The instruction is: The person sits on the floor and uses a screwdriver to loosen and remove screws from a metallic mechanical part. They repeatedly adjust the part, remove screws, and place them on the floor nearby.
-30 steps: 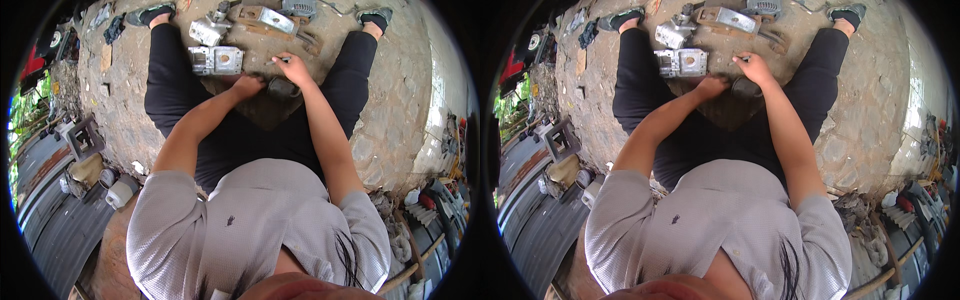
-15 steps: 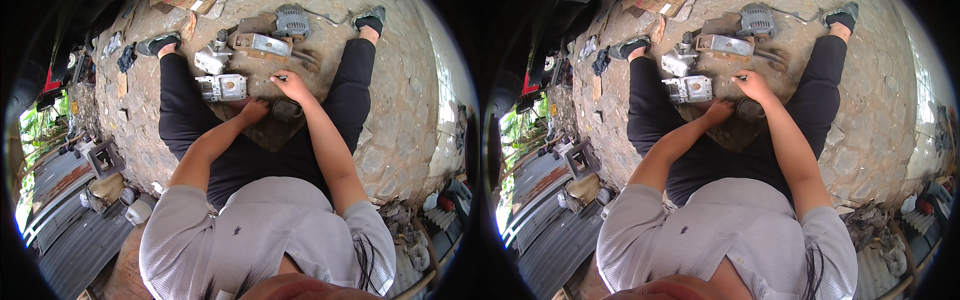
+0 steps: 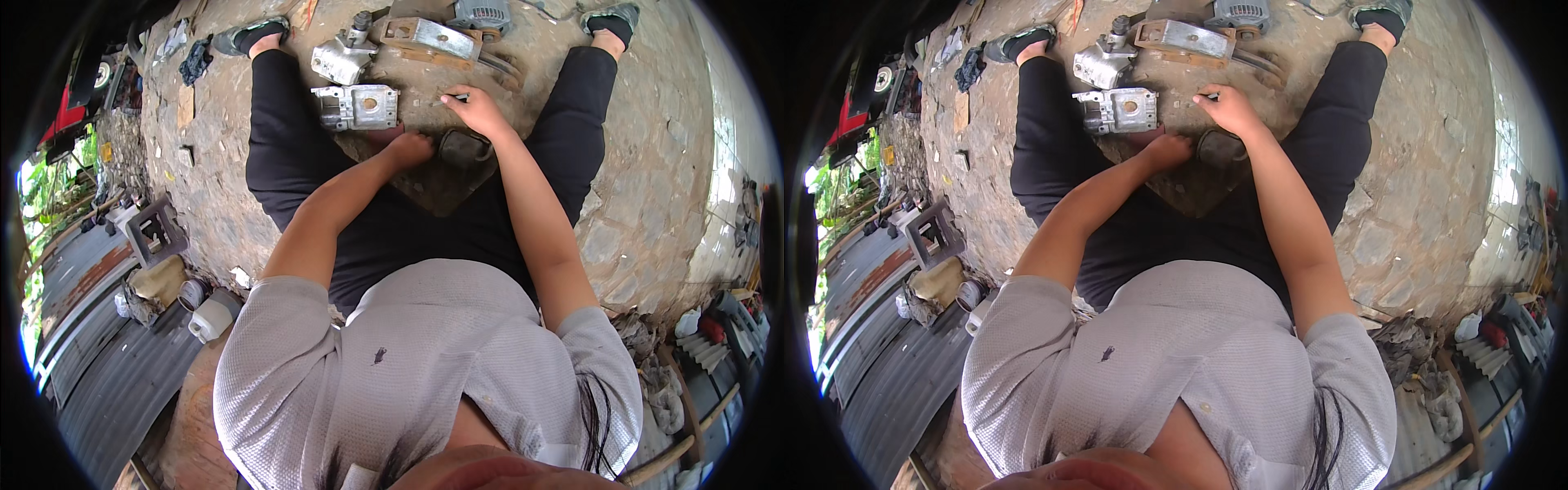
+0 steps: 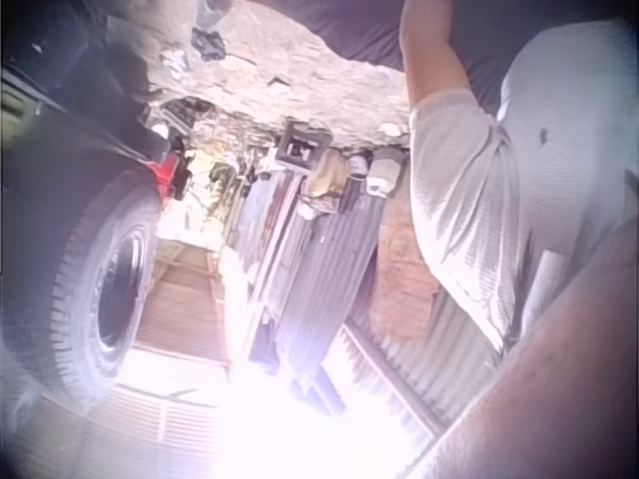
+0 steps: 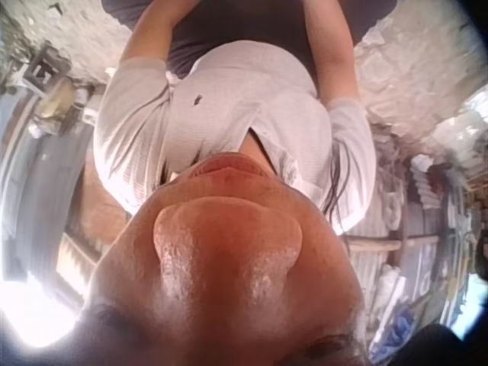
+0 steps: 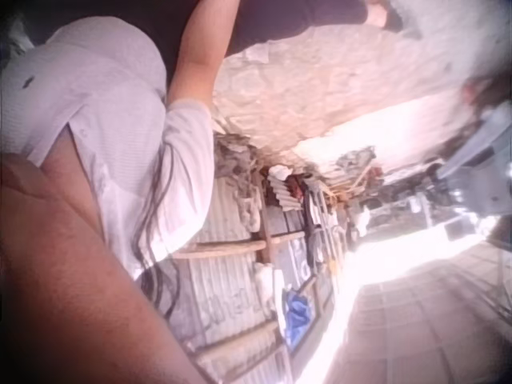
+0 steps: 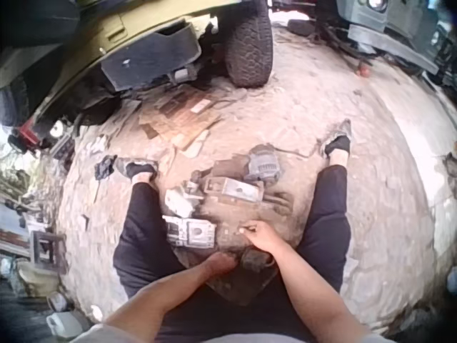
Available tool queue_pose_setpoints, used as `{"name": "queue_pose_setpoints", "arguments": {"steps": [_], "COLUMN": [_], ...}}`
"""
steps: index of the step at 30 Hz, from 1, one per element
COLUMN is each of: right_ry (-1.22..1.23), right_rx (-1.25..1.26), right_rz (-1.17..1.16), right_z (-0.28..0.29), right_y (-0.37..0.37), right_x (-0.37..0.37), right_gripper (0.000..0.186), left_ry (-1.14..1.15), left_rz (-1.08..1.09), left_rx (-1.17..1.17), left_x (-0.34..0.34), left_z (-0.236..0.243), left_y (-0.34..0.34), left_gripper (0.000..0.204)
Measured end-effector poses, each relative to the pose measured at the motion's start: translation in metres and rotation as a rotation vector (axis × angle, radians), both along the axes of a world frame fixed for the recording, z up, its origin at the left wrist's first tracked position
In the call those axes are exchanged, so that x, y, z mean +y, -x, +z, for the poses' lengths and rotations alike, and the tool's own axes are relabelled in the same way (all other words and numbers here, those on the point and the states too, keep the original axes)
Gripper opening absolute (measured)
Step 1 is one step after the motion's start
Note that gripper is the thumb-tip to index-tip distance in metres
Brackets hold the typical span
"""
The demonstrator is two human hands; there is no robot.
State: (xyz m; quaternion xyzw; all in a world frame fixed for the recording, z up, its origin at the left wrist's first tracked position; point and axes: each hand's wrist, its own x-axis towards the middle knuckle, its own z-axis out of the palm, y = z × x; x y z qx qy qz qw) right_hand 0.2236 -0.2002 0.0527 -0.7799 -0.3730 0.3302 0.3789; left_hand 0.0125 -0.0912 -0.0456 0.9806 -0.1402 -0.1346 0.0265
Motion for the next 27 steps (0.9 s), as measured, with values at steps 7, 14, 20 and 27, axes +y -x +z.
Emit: {"name": "queue_pose_setpoints", "arguments": {"steps": [7,14,20,27], "right_ry": [-0.036,-0.234,-0.467,-0.42], "right_rx": [-0.021,0.306,0.601,0.658], "right_rz": [0.01,-0.094,-0.089,0.019], "right_z": [0.0,0.031,0.06,0.073], "right_y": [-0.002,0.0,-0.001,0.011], "right_x": [-0.005,0.002,-0.008,-0.002], "right_gripper": [0.032,0.023,0.019,0.024], "left_ry": [0.114,1.433,2.1,2.195], "left_rz": [0.408,1.344,1.463,1.466], "left_rx": [0.241,0.082,0.121,0.094], "left_x": [0.019,0.06,0.074,0.086], "left_z": [0.066,0.096,0.139,0.145], "left_y": [-0.023,-0.023,0.004,0.022], "left_gripper": [0.02,0.021,0.014,0.012]}}
